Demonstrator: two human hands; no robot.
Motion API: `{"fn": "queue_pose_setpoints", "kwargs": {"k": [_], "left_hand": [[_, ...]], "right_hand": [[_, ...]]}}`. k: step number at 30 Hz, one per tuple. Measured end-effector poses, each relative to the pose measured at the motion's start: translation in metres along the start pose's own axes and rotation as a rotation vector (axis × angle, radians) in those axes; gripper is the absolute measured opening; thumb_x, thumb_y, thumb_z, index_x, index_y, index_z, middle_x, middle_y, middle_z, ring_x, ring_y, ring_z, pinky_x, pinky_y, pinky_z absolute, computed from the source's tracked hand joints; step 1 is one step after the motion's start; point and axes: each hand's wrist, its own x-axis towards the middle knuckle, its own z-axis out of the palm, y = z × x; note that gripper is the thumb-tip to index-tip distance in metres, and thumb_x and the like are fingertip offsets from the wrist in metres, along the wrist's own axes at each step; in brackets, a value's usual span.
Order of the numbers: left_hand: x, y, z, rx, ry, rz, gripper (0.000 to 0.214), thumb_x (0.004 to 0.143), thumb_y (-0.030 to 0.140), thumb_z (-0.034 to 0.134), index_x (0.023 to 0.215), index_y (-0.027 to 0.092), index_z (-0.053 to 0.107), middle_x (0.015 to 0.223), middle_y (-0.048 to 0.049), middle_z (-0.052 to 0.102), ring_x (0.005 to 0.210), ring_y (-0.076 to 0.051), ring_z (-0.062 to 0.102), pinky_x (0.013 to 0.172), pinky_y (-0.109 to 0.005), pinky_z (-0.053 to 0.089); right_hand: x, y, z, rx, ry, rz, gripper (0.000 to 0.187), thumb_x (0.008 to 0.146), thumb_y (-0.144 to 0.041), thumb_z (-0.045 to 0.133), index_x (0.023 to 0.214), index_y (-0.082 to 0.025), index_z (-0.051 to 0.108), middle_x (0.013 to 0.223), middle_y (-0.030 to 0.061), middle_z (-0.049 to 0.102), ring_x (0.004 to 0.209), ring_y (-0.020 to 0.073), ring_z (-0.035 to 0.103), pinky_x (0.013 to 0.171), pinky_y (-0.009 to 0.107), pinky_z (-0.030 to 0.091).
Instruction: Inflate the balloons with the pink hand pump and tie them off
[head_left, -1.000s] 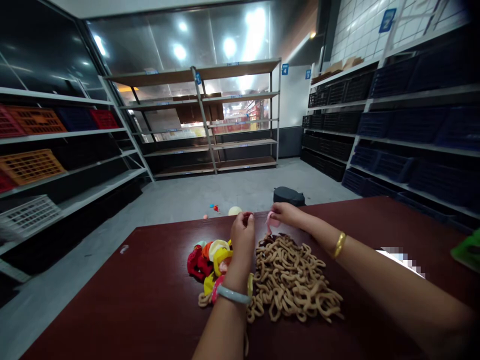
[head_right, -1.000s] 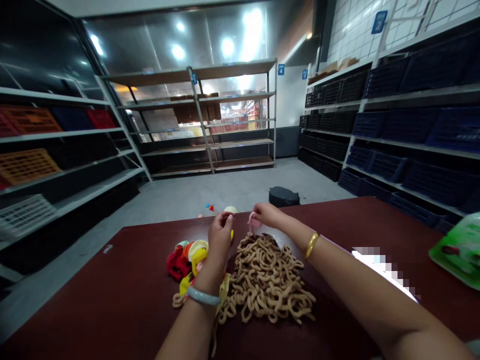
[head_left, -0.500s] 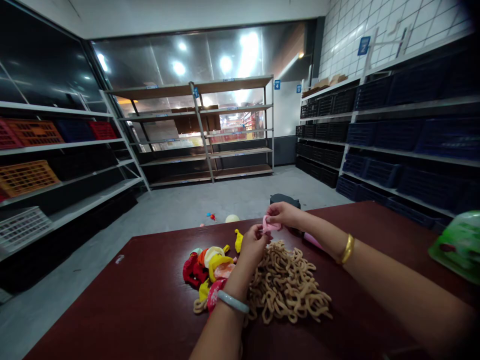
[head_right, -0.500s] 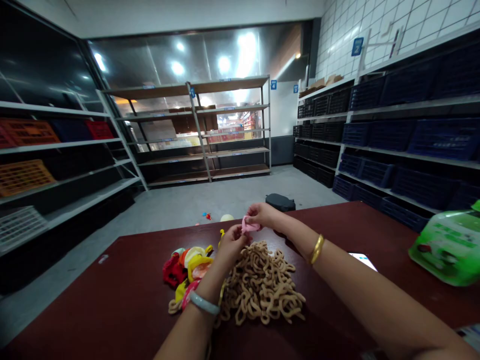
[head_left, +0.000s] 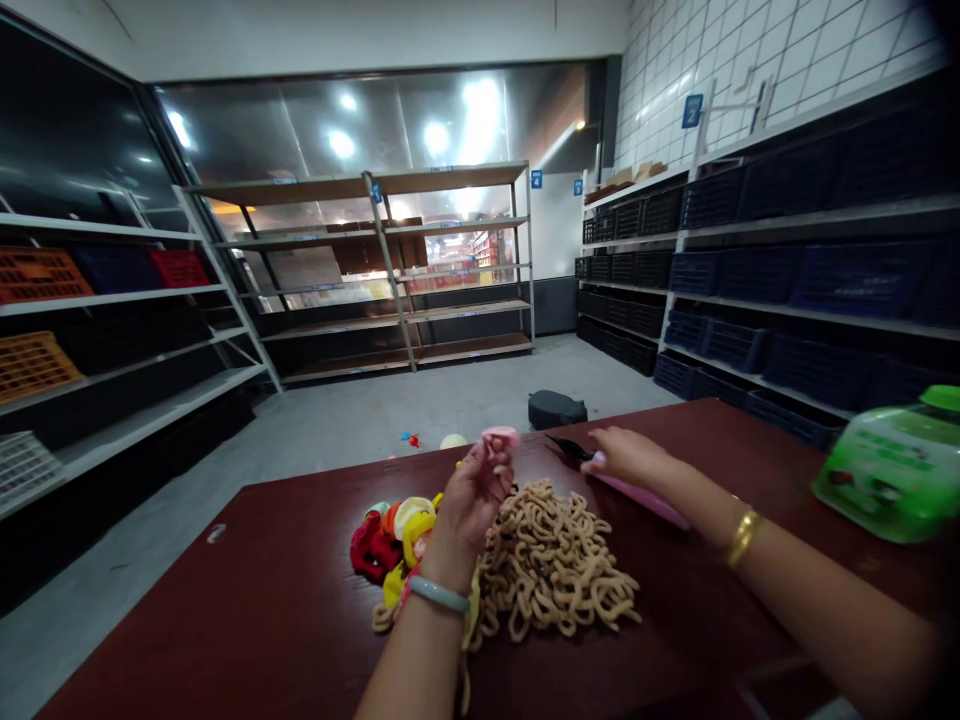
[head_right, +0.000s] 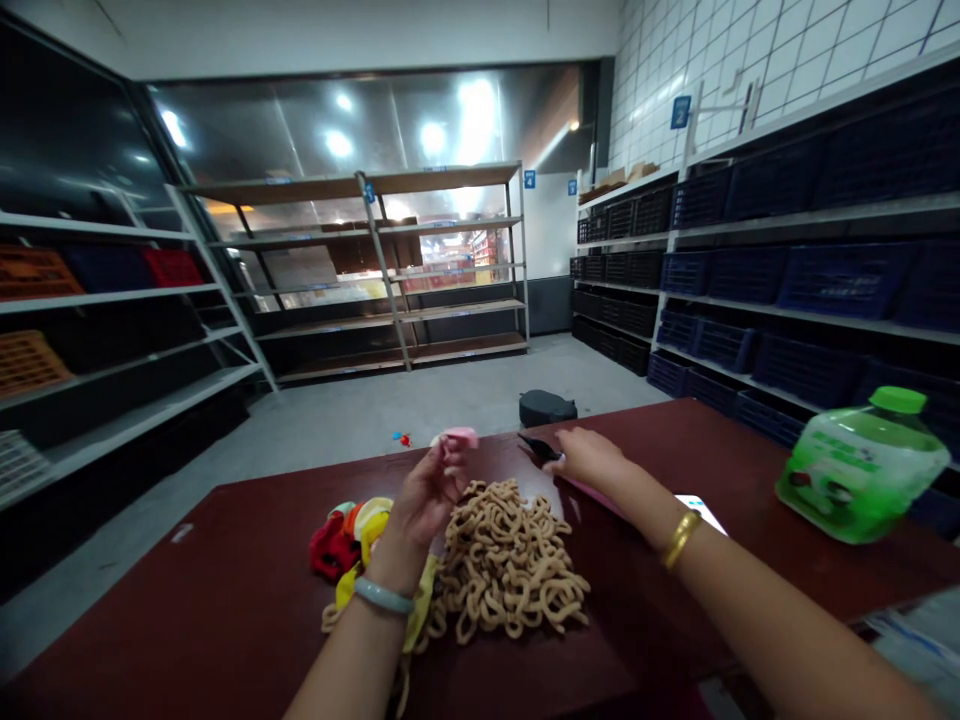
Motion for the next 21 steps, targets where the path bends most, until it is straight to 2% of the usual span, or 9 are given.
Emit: {"fn": "queue_pose_setpoints", "kwargs": {"k": [3,5,8,12,16,21], "left_hand": [[0.009,0.009,-0.009,-0.167,0.111,0.134,0.024,0.091,0.007,0.043,0.099,0.015,0.063,0.104,-0.0085,0.066,0.095,-0.013,0.064,0.077,-0.021,0.053],[0.014,0.013,-0.017,-0.199,0.185,0.195,0.024,0.091,0.006,0.041,0.095,0.013,0.064,0.104,-0.0104,0.068,0.103,-0.017,0.063,0.083,-0.027,0.054],[0.017,0.018,-0.026,-0.181,0.279,0.285,0.023,0.091,0.01,0.044,0.08,0.012,0.064,0.097,-0.0124,0.07,0.102,-0.021,0.065,0.085,-0.033,0.054],[0.017,0.026,-0.036,-0.146,0.338,0.365,0.021,0.091,0.015,0.047,0.077,0.013,0.063,0.093,-0.0106,0.072,0.094,-0.018,0.067,0.087,-0.033,0.053],[0.018,0.028,-0.04,-0.017,0.404,0.453,0.007,0.086,0.017,0.055,0.084,0.015,0.062,0.097,-0.0097,0.071,0.095,-0.019,0.067,0.088,-0.033,0.051],[0.018,0.019,-0.038,0.118,0.387,0.438,0.008,0.084,0.022,0.06,0.087,0.016,0.057,0.097,-0.0101,0.071,0.093,-0.02,0.068,0.085,-0.034,0.051]], "right_hand": [[-0.023,0.022,0.019,-0.107,-0.038,0.071,0.058,0.057,-0.047,0.076,0.103,-0.014,0.063,0.1,0.0178,0.066,0.095,0.0343,0.062,0.074,0.038,0.044],[-0.027,0.022,0.028,-0.15,-0.029,0.09,0.05,0.064,-0.04,0.071,0.105,-0.013,0.061,0.1,0.0177,0.066,0.094,0.0327,0.063,0.073,0.037,0.044],[-0.021,0.004,0.032,-0.183,0.041,0.054,0.046,0.075,-0.033,0.059,0.117,-0.014,0.053,0.107,0.0175,0.063,0.096,0.0293,0.062,0.073,0.035,0.043],[-0.013,-0.039,0.027,-0.142,0.227,-0.154,0.057,0.079,-0.043,0.054,0.129,-0.02,0.042,0.115,0.0138,0.059,0.096,0.027,0.061,0.073,0.033,0.042],[-0.017,-0.073,0.031,-0.087,0.185,-0.284,0.055,0.078,-0.054,0.054,0.124,-0.024,0.048,0.109,0.011,0.062,0.089,0.0258,0.062,0.07,0.033,0.041],[-0.018,-0.078,0.042,-0.06,0.162,-0.289,0.052,0.077,-0.051,0.056,0.121,-0.025,0.049,0.106,0.0088,0.064,0.089,0.0254,0.063,0.069,0.032,0.04]]}}
